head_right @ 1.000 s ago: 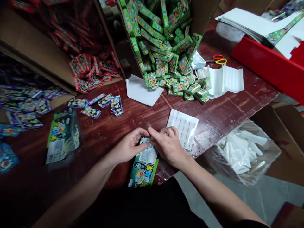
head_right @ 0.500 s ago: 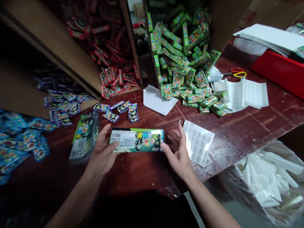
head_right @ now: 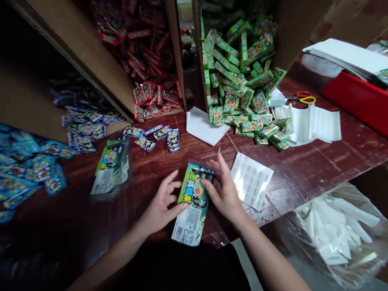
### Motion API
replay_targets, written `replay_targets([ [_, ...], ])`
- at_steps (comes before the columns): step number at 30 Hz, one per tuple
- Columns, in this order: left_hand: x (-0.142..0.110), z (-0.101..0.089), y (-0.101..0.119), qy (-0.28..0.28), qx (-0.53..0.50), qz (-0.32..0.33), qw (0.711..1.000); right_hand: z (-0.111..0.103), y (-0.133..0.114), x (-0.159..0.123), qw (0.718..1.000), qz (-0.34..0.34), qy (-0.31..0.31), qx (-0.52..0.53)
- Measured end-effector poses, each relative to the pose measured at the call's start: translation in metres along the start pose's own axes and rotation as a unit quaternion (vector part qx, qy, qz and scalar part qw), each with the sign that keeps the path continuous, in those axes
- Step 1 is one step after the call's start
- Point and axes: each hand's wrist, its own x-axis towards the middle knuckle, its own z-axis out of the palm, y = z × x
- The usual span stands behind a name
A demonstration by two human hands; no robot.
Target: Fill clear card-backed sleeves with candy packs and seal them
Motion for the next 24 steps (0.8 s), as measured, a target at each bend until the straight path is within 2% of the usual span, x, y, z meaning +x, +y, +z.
replay_targets([
  [4, -0.007, 0.006, -0.001, -0.068, 0.004, -0.016, 0.998, 0.002, 0.002, -0.017, 0.996, 0.005, -0.059, -0.073],
  [8, -0.009, 0.0, -0.003, -0.115, -0.024, -0.014, 0.993, 0.004, -0.003, -0.027, 0.99, 0.021, -0.121, -0.064],
  [9, -0.007, -0.002, -0.003, -0.11, -0.029, -0.002, 0.993, 0.004, -0.004, -0.027, 0.992, 0.011, -0.115, -0.055],
  [11, -0.003, -0.009, -0.002, -0.082, -0.034, 0.016, 0.996, 0.006, -0.007, -0.027, 0.997, -0.02, -0.055, -0.05],
  [13, 0.0, -0.015, 0.001, -0.044, -0.03, 0.012, 0.999, 0.01, -0.008, -0.027, 0.998, -0.036, 0.017, -0.049],
  [14, 0.001, -0.017, 0.002, -0.027, -0.023, 0.001, 0.999, 0.012, -0.008, -0.029, 0.998, -0.035, 0.033, -0.043],
  [18, 0.001, -0.019, 0.004, 0.021, -0.022, -0.025, 0.999, 0.021, -0.007, -0.037, 1.0, -0.013, -0.008, -0.01],
  [21, 0.002, -0.014, 0.004, 0.053, -0.026, 0.012, 0.998, 0.023, -0.006, -0.039, 0.999, -0.001, -0.029, -0.014],
  [24, 0.004, -0.01, 0.004, 0.09, -0.036, 0.034, 0.995, 0.022, -0.003, -0.037, 1.0, -0.004, -0.017, -0.018],
])
